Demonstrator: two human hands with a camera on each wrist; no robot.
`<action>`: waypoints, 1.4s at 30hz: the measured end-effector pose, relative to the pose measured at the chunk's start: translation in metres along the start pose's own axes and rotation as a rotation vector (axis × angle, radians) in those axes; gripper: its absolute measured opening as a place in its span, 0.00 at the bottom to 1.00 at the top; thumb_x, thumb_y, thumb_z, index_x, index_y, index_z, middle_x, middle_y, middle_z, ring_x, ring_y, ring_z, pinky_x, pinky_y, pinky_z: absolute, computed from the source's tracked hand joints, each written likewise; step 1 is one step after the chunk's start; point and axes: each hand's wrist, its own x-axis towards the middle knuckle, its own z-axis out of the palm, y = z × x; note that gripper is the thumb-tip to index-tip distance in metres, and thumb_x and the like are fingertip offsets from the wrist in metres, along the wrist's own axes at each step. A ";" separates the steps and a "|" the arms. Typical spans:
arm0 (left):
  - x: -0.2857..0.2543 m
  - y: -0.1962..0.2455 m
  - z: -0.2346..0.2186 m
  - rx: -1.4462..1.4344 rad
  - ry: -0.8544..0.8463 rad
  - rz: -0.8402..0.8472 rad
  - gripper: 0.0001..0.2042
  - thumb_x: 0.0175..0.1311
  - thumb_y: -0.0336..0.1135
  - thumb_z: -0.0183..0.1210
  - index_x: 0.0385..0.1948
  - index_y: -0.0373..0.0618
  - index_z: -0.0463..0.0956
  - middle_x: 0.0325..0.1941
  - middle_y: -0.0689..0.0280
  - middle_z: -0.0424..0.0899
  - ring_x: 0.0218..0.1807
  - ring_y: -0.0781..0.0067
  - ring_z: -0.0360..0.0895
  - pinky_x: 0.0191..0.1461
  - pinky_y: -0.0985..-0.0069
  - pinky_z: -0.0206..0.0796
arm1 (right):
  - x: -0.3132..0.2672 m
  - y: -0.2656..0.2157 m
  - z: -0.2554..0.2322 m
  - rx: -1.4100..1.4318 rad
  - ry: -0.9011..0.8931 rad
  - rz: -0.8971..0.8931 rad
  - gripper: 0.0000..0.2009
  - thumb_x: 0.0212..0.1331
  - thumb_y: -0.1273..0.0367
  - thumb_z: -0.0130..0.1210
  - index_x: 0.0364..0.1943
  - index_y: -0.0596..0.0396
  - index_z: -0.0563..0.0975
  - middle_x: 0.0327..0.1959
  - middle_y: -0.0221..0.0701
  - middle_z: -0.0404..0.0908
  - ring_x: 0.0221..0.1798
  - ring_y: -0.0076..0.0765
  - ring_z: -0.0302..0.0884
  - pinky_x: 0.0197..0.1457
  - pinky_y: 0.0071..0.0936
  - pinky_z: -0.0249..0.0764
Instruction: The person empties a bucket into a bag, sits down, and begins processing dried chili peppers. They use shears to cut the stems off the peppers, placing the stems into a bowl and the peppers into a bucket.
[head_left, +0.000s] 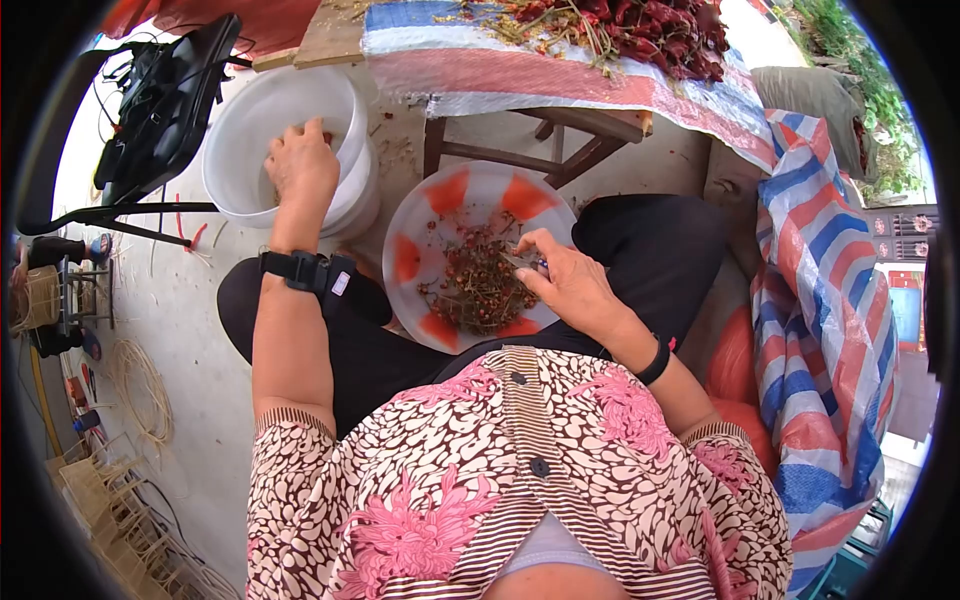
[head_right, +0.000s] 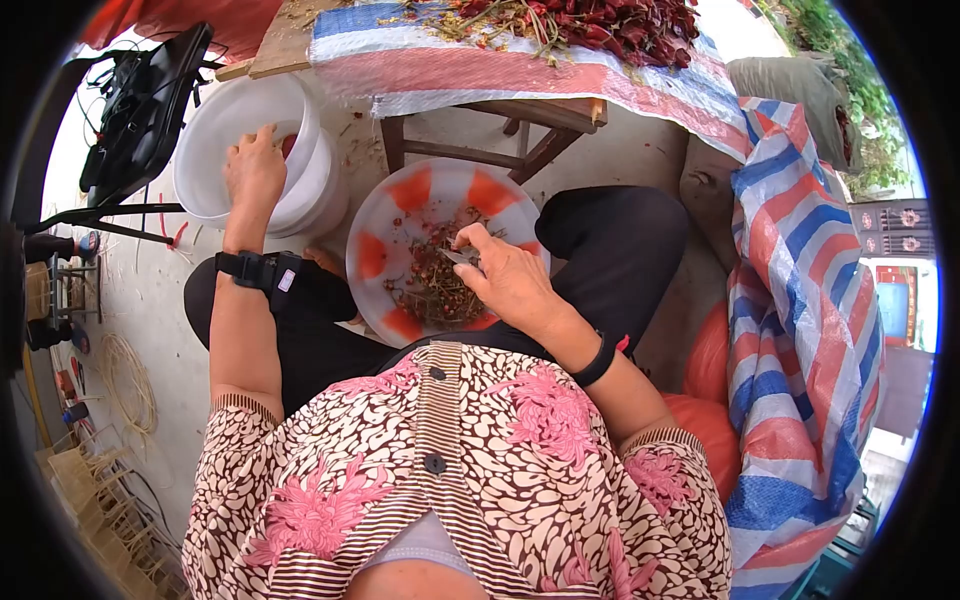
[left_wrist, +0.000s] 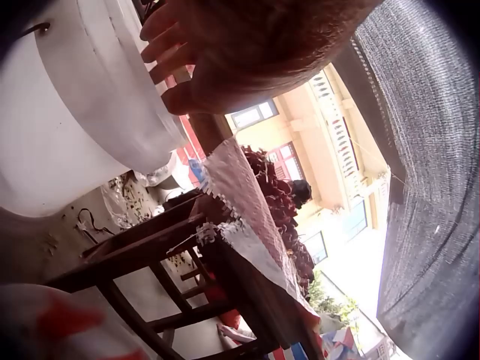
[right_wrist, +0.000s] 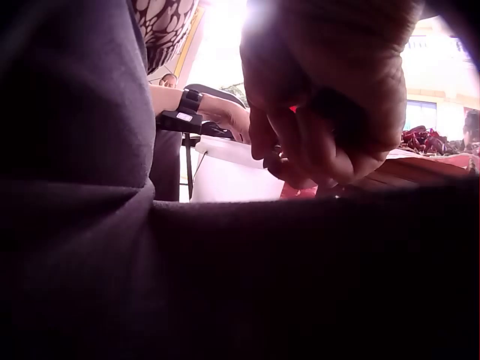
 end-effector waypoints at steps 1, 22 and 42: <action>-0.002 -0.001 0.001 0.024 -0.018 0.010 0.17 0.61 0.33 0.52 0.53 0.52 0.75 0.51 0.57 0.78 0.55 0.50 0.71 0.59 0.55 0.62 | 0.001 0.002 0.001 -0.009 -0.008 -0.006 0.15 0.59 0.62 0.55 0.49 0.44 0.69 0.33 0.41 0.80 0.38 0.49 0.80 0.40 0.42 0.73; -0.027 0.076 -0.029 -0.868 0.126 0.540 0.13 0.61 0.18 0.51 0.46 0.39 0.76 0.41 0.57 0.79 0.35 0.60 0.78 0.41 0.73 0.71 | 0.157 0.102 -0.208 -0.320 0.902 0.254 0.13 0.57 0.61 0.56 0.42 0.50 0.78 0.40 0.42 0.82 0.46 0.54 0.79 0.48 0.46 0.73; -0.036 0.089 -0.023 -1.620 -0.758 0.269 0.20 0.73 0.40 0.49 0.62 0.42 0.65 0.54 0.63 0.77 0.55 0.74 0.74 0.54 0.75 0.69 | 0.108 0.009 -0.128 1.281 0.381 -0.048 0.09 0.57 0.71 0.63 0.38 0.51 0.74 0.16 0.17 0.65 0.11 0.12 0.53 0.12 0.15 0.46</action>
